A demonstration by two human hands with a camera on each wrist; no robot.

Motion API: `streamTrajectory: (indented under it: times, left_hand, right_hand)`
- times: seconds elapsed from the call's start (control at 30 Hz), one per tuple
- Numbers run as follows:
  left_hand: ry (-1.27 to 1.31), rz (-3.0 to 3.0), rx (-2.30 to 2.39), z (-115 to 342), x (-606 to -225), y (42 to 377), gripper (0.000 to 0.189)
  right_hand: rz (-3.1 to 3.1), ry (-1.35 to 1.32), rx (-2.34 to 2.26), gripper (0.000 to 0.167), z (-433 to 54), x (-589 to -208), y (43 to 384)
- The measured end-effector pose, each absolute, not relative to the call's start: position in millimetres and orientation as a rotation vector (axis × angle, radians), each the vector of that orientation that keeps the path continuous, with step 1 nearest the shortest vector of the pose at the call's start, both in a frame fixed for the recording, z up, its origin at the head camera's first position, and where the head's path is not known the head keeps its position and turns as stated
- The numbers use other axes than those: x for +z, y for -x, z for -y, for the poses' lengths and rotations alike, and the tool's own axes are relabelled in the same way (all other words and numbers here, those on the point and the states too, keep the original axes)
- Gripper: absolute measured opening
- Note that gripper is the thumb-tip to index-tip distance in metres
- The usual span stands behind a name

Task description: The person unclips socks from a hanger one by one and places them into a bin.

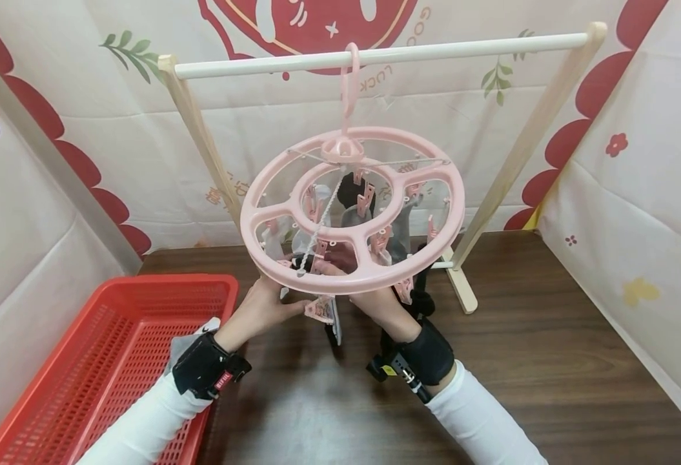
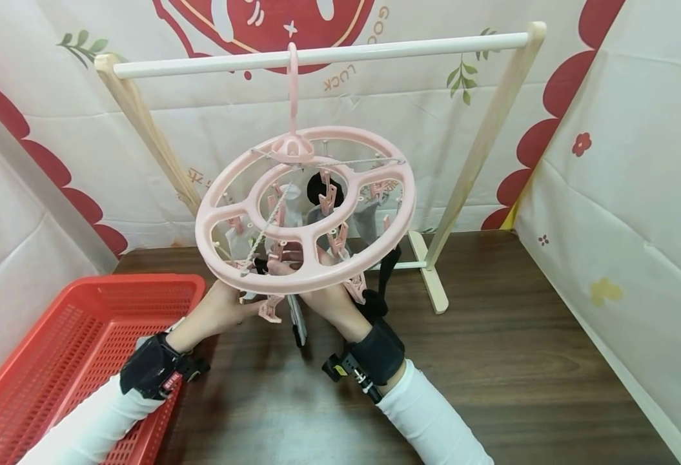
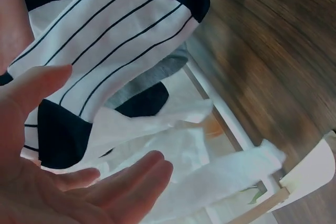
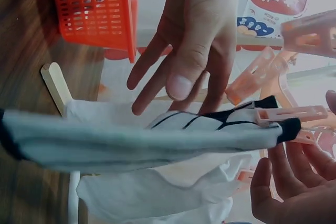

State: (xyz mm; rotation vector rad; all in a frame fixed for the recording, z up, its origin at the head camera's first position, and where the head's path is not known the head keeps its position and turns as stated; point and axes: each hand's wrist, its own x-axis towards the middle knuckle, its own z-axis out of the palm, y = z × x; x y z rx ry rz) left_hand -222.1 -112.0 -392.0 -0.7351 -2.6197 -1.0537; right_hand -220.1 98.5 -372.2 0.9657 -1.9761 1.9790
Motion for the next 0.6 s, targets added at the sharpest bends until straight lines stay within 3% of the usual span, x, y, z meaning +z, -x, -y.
streamTrajectory:
  times: [0.3, 0.5, 0.6]
  left_hand:
    - [0.857, 2.485, -1.286, 105, -389, 216, 0.051]
    - [0.875, 2.409, -1.355, 99, -388, 214, 0.042]
    - [0.869, 2.4, -1.357, 98, -387, 213, 0.041]
  right_hand:
    - [1.881, -0.996, 2.134, 0.046, -99, -370, 218]
    - [1.88, -0.924, 2.157, 0.075, -105, -373, 212]
    - [1.842, -0.911, 2.191, 0.069, -104, -371, 213]
